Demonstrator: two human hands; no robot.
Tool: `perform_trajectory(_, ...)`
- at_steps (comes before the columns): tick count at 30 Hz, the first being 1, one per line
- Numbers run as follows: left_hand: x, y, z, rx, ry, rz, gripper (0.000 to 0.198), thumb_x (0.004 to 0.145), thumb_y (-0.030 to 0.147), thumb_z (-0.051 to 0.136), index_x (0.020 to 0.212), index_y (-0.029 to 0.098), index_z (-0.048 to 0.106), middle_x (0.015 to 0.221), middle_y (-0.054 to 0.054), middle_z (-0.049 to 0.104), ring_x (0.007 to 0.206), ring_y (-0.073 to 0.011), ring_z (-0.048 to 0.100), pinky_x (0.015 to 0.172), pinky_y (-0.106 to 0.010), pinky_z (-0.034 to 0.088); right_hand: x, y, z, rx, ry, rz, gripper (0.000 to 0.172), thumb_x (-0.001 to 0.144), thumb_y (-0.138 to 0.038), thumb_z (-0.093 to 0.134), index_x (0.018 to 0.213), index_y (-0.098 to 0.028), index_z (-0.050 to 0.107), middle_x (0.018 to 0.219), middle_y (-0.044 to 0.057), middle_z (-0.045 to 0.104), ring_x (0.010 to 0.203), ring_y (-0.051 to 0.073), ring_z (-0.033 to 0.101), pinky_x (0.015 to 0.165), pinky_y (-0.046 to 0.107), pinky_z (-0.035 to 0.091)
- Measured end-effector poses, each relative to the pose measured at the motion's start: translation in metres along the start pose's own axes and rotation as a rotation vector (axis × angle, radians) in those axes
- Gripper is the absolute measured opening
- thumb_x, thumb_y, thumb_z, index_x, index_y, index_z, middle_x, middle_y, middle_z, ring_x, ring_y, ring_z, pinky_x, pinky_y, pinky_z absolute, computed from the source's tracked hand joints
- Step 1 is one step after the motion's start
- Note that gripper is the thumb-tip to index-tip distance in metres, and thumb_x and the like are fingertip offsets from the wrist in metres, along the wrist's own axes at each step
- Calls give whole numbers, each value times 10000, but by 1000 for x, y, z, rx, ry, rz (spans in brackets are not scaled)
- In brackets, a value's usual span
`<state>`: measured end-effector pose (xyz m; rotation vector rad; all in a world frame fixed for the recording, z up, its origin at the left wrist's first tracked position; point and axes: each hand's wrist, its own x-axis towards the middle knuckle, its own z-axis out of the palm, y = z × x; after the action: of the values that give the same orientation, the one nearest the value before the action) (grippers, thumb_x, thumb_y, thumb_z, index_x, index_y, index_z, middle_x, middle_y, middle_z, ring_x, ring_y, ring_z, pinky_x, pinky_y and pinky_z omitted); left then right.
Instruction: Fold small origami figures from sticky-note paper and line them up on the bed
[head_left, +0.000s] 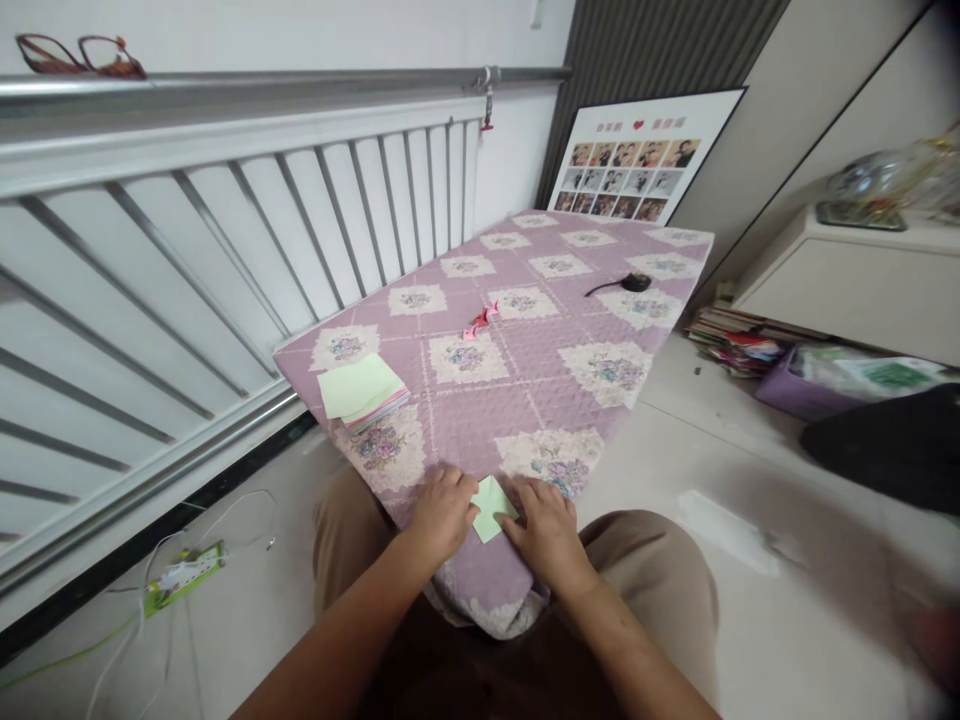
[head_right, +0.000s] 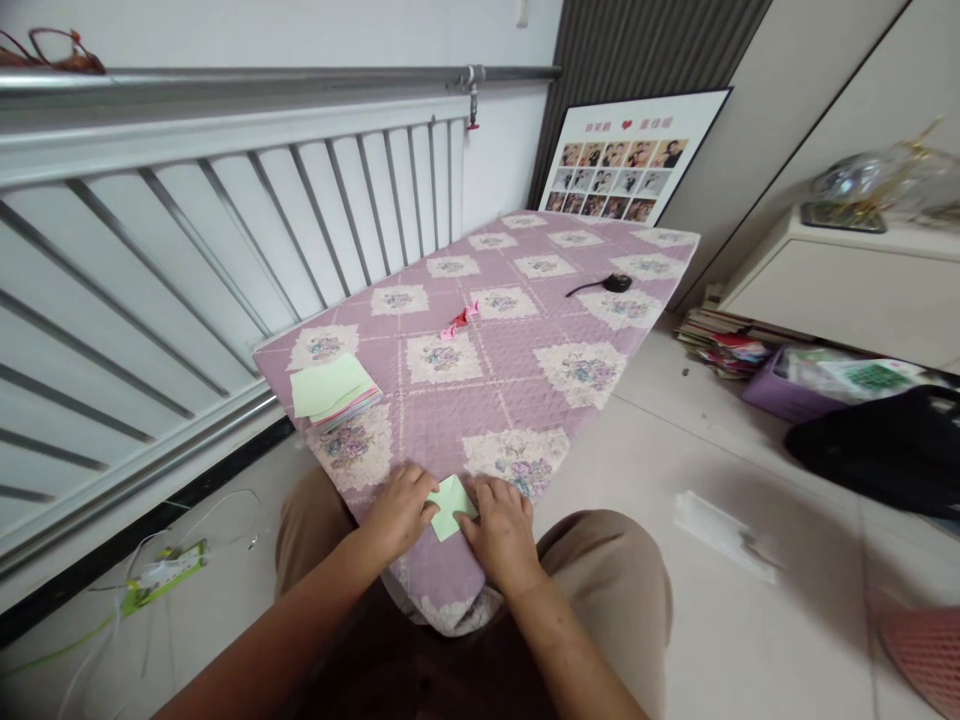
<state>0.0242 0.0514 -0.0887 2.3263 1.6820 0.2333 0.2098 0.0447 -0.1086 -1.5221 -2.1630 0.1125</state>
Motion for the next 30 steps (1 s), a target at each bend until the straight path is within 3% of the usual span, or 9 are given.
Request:
perform_trajectory(3, -5, 2, 7, 17, -10, 113, 133, 907, 220, 508, 987, 229, 614, 976, -40, 563, 951, -205, 491, 821, -341, 408, 0, 5, 4, 4, -48, -13, 455, 810, -287, 562, 1263, -269, 521, 1277, 104, 545, 1187, 290, 458, 899, 453, 370)
perform_trajectory(9, -23, 8, 17, 69, 1, 167, 208, 939, 282, 465, 1076, 266, 621, 1047, -33, 579, 950, -213, 488, 800, -344, 406, 3, 6, 7, 44, -164, 29, 377, 801, -275, 558, 1176, -293, 585, 1349, 75, 510, 1286, 304, 383, 973, 539, 303)
perform_trajectory(15, -43, 8, 16, 67, 24, 188, 310, 923, 228, 473, 1216, 309, 536, 1255, -29, 519, 1096, -235, 445, 918, -406, 355, 3, 7, 10, 180, -131, 69, 284, 810, -298, 554, 1087, -293, 616, 1294, 66, 565, 1248, 311, 434, 976, 581, 255)
perform_trajectory(21, -44, 7, 14, 82, 25, 195, 311, 922, 241, 468, 1218, 315, 532, 1268, -27, 515, 1116, -236, 435, 929, -414, 341, 5, 5, 10, 215, -56, 24, 239, 828, -262, 525, 1044, -263, 626, 1233, 75, 604, 1172, 279, 507, 967, 528, 265)
perform_trajectory(26, -44, 6, 15, 77, 32, 199, 316, 913, 241, 485, 1216, 317, 536, 1262, -20, 518, 1115, -226, 437, 913, -395, 344, 8, 3, 8, 288, -25, 41, 96, 807, -264, 544, 834, -244, 633, 1043, 46, 671, 1024, 249, 574, 916, 453, 299)
perform_trajectory(30, -45, 4, 17, 68, 34, 193, 321, 904, 246, 498, 1210, 328, 548, 1266, -14, 518, 1113, -221, 438, 905, -384, 344, 11, 1, 6, 349, -57, 45, 62, 798, -239, 538, 789, -239, 600, 869, 16, 677, 882, 213, 597, 854, 389, 324)
